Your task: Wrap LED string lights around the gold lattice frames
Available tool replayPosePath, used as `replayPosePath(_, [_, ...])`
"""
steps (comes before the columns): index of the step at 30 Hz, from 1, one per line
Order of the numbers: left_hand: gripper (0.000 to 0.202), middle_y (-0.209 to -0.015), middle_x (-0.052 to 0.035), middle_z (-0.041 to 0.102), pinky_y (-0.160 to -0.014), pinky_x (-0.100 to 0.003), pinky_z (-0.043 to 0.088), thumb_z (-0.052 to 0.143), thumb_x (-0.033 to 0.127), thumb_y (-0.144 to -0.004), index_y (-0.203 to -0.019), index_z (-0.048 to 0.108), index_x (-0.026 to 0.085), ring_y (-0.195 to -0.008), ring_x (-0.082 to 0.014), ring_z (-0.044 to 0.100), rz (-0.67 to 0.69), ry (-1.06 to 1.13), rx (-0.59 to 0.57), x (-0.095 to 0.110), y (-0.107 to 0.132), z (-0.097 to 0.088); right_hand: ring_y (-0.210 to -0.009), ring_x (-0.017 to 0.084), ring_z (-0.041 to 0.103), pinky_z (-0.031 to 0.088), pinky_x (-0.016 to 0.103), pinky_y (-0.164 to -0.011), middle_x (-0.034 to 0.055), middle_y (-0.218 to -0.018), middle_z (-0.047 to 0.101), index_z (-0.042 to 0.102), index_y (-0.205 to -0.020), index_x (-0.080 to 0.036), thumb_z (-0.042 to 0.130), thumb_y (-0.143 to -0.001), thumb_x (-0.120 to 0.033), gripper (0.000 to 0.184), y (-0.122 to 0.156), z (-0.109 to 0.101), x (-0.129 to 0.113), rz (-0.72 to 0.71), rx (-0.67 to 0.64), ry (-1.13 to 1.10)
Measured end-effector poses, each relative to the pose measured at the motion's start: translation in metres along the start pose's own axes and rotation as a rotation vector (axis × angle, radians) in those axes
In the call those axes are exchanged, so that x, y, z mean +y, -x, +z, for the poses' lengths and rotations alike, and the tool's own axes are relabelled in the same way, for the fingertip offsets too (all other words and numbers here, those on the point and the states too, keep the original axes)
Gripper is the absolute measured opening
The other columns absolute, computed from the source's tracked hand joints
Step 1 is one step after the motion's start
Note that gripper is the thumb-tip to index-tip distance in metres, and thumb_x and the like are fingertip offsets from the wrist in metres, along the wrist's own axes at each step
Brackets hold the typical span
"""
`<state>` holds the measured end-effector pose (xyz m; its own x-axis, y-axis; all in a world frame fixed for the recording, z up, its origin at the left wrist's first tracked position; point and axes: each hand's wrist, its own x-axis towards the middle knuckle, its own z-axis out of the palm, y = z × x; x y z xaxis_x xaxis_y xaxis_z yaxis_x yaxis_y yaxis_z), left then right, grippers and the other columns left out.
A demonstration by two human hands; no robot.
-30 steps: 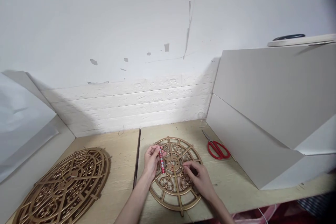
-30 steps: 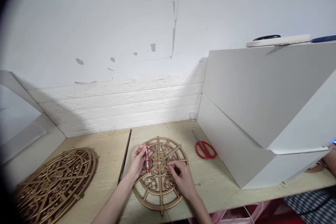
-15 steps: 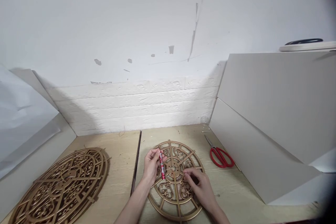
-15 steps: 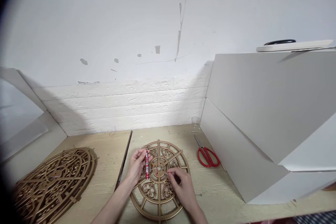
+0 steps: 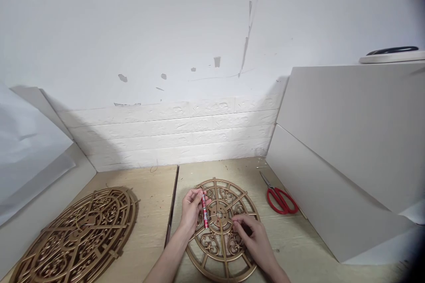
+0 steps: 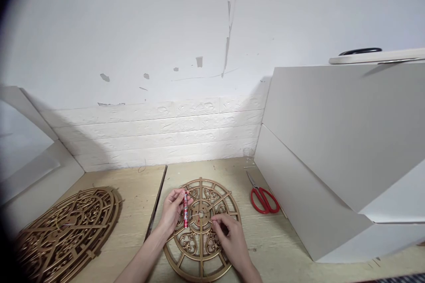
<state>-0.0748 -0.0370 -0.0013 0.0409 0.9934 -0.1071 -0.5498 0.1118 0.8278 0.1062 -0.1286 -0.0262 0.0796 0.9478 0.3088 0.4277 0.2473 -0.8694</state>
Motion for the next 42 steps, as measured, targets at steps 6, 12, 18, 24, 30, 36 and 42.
replayPosePath(6, [0.03,-0.076,-0.0022,0.063,-0.071,-0.032,0.055,0.082,0.031,-0.056,-0.071,0.062,0.014,-0.066,-0.0113,0.06,0.004,-0.011,-0.01,-0.0004,-0.0003,-0.001,-0.07,0.022,0.063,0.047,0.032,-0.066,0.0066,-0.075,0.067,0.067,-0.087,-0.018,0.049,-0.088,-0.039,0.027,0.0002,-0.0016,-0.0037,-0.005,-0.008,0.007])
replayPosePath(12, [0.03,-0.078,-0.002,0.063,-0.074,-0.035,0.055,0.081,0.031,-0.057,-0.073,0.062,0.014,-0.066,-0.0115,0.06,0.01,-0.023,-0.016,-0.0003,0.0005,-0.0014,-0.074,0.022,0.063,0.047,0.031,-0.068,0.0071,-0.08,0.068,0.066,-0.088,-0.017,0.049,-0.089,-0.039,0.029,0.001,-0.0013,-0.002,-0.003,-0.013,0.02])
replayPosePath(18, [0.032,-0.076,-0.0021,0.063,-0.074,-0.036,0.055,0.081,0.032,-0.056,-0.072,0.061,0.013,-0.065,-0.0115,0.059,0.015,-0.028,-0.014,-0.0003,0.0006,-0.0002,-0.073,0.021,0.063,0.046,0.031,-0.068,0.0062,-0.079,0.067,0.066,-0.087,-0.018,0.048,-0.089,-0.039,0.028,0.0001,-0.001,-0.0005,-0.008,-0.029,0.024])
replayPosePath(24, [0.032,-0.077,-0.0025,0.063,-0.074,-0.037,0.055,0.082,0.031,-0.055,-0.072,0.061,0.013,-0.066,-0.0121,0.06,0.013,-0.023,-0.005,0.0004,0.0015,0.0004,-0.072,0.021,0.062,0.046,0.03,-0.067,0.0056,-0.077,0.067,0.066,-0.087,-0.018,0.048,-0.089,-0.038,0.027,-0.0016,-0.0016,-0.0019,-0.015,-0.032,0.031])
replayPosePath(30, [0.033,-0.077,-0.0024,0.063,-0.074,-0.037,0.055,0.082,0.032,-0.054,-0.071,0.061,0.013,-0.064,-0.0118,0.06,0.007,-0.019,-0.009,0.002,0.0019,0.0017,-0.072,0.021,0.063,0.047,0.031,-0.068,0.0058,-0.078,0.067,0.066,-0.087,-0.018,0.048,-0.089,-0.038,0.027,-0.001,-0.0019,0.0,-0.012,-0.037,0.035])
replayPosePath(36, [0.033,-0.076,-0.003,0.064,-0.073,-0.036,0.055,0.083,0.032,-0.054,-0.071,0.062,0.013,-0.065,-0.0119,0.06,0.008,-0.022,-0.009,0.0027,0.0025,0.0022,-0.073,0.021,0.063,0.047,0.03,-0.067,0.0055,-0.079,0.067,0.066,-0.087,-0.019,0.048,-0.089,-0.038,0.026,-0.0002,-0.002,-0.0008,-0.024,-0.037,0.045])
replayPosePath(42, [0.032,-0.076,-0.0021,0.063,-0.072,-0.035,0.056,0.083,0.031,-0.054,-0.069,0.061,0.014,-0.066,-0.0112,0.059,0.01,-0.018,-0.005,0.0013,0.0006,0.0013,-0.072,0.02,0.063,0.047,0.03,-0.067,0.0051,-0.077,0.067,0.066,-0.087,-0.019,0.049,-0.089,-0.037,0.026,-0.0009,-0.0013,0.0,-0.034,-0.025,0.062])
